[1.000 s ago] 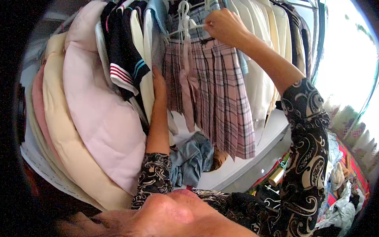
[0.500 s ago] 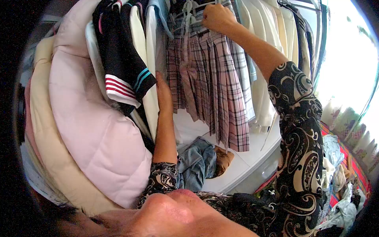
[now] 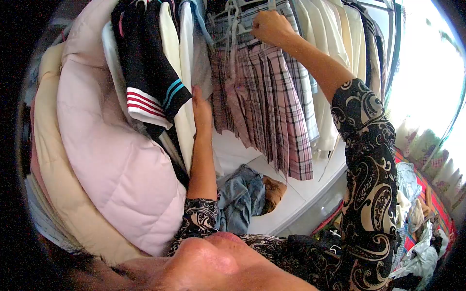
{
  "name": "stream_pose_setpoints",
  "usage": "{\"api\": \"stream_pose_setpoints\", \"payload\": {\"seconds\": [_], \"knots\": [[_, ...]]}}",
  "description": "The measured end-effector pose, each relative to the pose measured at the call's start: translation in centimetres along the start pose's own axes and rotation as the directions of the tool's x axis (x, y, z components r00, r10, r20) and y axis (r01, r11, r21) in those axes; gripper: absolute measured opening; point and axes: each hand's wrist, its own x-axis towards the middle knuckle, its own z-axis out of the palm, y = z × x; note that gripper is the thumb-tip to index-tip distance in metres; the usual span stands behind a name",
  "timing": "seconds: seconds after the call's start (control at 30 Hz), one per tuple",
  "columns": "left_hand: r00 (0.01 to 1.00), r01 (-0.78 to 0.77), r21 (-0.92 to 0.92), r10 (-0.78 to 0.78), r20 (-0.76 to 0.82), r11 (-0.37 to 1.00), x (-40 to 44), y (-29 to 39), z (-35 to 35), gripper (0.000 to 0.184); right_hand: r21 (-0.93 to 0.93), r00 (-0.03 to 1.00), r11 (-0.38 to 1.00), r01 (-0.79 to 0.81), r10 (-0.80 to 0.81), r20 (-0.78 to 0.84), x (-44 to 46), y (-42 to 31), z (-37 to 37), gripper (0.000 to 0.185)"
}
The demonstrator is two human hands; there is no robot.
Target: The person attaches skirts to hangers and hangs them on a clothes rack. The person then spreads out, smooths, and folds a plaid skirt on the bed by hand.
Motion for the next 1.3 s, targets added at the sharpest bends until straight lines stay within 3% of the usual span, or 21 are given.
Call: {"api": "stream_pose_setpoints", "payload": {"seconds": [0.2, 0.23, 0.33, 0.43, 0.53, 0.6, 0.67, 0.73, 0.77, 0.8, 0.87, 0.97, 1.1, 1.17, 1.3], "knots": [[0.985, -0.136, 0.077, 0.126, 0.118, 0.988, 1.7, 0.8, 3.4, 0.043, 0.012, 0.998, 0.998, 0.057, -0.056, -0.037, 0.4, 1.2, -0.2, 0.021], [0.962, -0.269, 0.098, 0.263, 0.067, 0.958, 2.5, 0.9, 4.7, 0.04, 0.008, 0.998, 0.999, 0.047, -0.047, -0.051, 0.6, 1.2, 0.2, 0.021], [0.926, -0.377, 0.222, 0.361, 0.113, 0.899, 4.9, 3.4, 7.1, 0.039, 0.03, 0.999, 1.0, 0.006, -0.005, -0.045, 0.3, 0.3, 0.4, 0.021], [0.906, -0.407, 0.061, 0.394, 0.157, 0.911, 9.3, 4.7, 9.7, 0.042, 0.064, 1.0, 0.998, -0.015, 0.016, -0.017, 0.3, -0.1, 0.2, 0.021], [0.932, -0.346, 0.195, 0.311, 0.189, 0.918, 14.6, 4.7, 11.6, 0.047, 0.058, 0.999, 0.998, -0.01, 0.012, -0.031, 0.0, -0.4, 0.3, 0.022], [0.914, -0.405, 0.257, 0.378, 0.15, 0.877, 16.5, 4.5, 12.8, 0.041, 0.043, 1.0, 0.999, -0.024, 0.024, -0.001, -0.2, -0.5, 0.2, 0.023], [0.928, -0.363, 0.391, 0.291, 0.231, 0.846, 19.0, 3.2, 13.2, 0.04, 0.115, 0.999, 0.992, -0.048, 0.048, 0.003, -0.4, -0.4, 0.6, 0.022], [0.865, -0.502, 0.383, 0.444, 0.235, 0.776, 21.3, 1.3, 13.4, 0.039, 0.096, 0.999, 0.995, -0.036, 0.038, -0.016, -0.7, -0.8, 0.3, 0.02], [0.92, -0.346, 0.354, 0.239, 0.312, 0.869, 22.1, 1.3, 13.2, 0.04, 0.111, 0.999, 0.993, -0.038, 0.039, -0.004, -0.9, -1.1, 0.1, 0.02], [0.952, -0.293, 0.265, 0.254, 0.172, 0.919, 21.6, 1.7, 13.4, 0.042, 0.126, 0.999, 0.991, -0.036, 0.035, 0.01, -0.9, -1.2, 0.0, 0.019], [0.914, -0.244, 0.204, 0.155, 0.375, 0.948, 21.6, 2.6, 11.9, 0.045, 0.113, 1.0, 0.993, -0.025, 0.025, 0.002, -1.1, -1.3, -0.3, 0.019], [0.866, -0.358, 0.131, 0.275, 0.418, 0.925, 22.4, 1.0, 12.4, 0.046, 0.094, 0.999, 0.995, 0.036, -0.035, -0.01, -0.7, -1.0, -0.3, 0.019], [0.846, -0.486, 0.082, 0.445, 0.294, 0.87, 22.4, 0.1, 13.2, 0.039, 0.084, 0.994, 0.99, 0.109, -0.107, -0.032, -0.8, -0.7, -0.4, 0.02], [0.848, -0.521, 0.021, 0.515, 0.123, 0.853, 23.4, -1.5, 13.5, 0.031, 0.083, 0.996, 0.993, 0.09, -0.089, -0.014, -1.2, -0.7, -0.4, 0.02], [0.886, -0.463, 0.087, 0.461, 0.037, 0.882, 22.5, -0.1, 13.2, 0.026, 0.095, 0.997, 0.993, 0.072, -0.072, -0.009, -1.6, -0.6, -0.3, 0.021]]}}
